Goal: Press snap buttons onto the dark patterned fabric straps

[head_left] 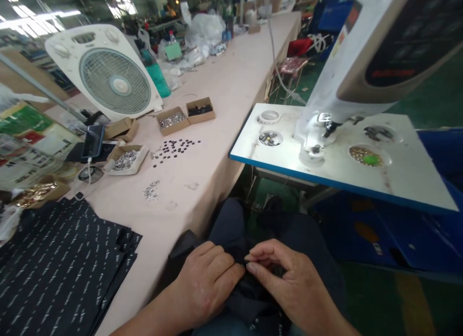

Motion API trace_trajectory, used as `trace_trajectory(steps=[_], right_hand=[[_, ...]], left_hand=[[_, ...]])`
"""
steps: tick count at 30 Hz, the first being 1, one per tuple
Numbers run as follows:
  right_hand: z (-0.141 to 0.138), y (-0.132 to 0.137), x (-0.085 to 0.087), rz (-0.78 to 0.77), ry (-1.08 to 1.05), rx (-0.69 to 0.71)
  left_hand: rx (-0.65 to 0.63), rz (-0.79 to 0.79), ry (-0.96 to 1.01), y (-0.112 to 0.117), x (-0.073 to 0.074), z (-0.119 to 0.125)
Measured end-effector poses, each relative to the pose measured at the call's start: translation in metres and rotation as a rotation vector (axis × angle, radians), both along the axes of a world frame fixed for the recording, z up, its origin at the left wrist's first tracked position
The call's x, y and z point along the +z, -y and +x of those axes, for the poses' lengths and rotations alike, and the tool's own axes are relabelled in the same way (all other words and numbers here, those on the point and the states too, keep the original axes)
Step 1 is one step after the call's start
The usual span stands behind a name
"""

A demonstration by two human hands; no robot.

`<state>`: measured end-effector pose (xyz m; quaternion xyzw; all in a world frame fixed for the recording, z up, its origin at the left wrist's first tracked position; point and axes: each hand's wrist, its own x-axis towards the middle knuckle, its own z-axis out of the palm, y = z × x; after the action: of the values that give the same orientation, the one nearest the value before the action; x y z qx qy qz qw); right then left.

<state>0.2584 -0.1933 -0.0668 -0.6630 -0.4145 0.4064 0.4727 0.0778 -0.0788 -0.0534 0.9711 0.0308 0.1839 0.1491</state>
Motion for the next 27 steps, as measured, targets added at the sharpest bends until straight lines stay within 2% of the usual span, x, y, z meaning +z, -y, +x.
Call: trace_trajectory(steps=[3,7,17,24,27], right_hand=[[-0.001,0.005,0.001,0.066,0.021,-0.002],[-0.001,0.012,0.001,0.132,0.083,-0.007],[0.002,0.017,0.0,0.373,0.364,0.019],[0.003,0.017,-0.002,0.377,0.527,0.09],[0.006,0.017,0.005,0.387,0.572,0.159]], left_hand=[[-0.001,-0.008,0.027,0.004,0.007,-0.001],[0.001,0.005,0.061,0.008,0.009,-0.002],[-0.017,0.029,0.074,0.01,0.015,0.006],[0.003,0.016,0.052,0.01,0.012,0.004],[0.024,-0.008,0.04,0.01,0.01,0.002]])
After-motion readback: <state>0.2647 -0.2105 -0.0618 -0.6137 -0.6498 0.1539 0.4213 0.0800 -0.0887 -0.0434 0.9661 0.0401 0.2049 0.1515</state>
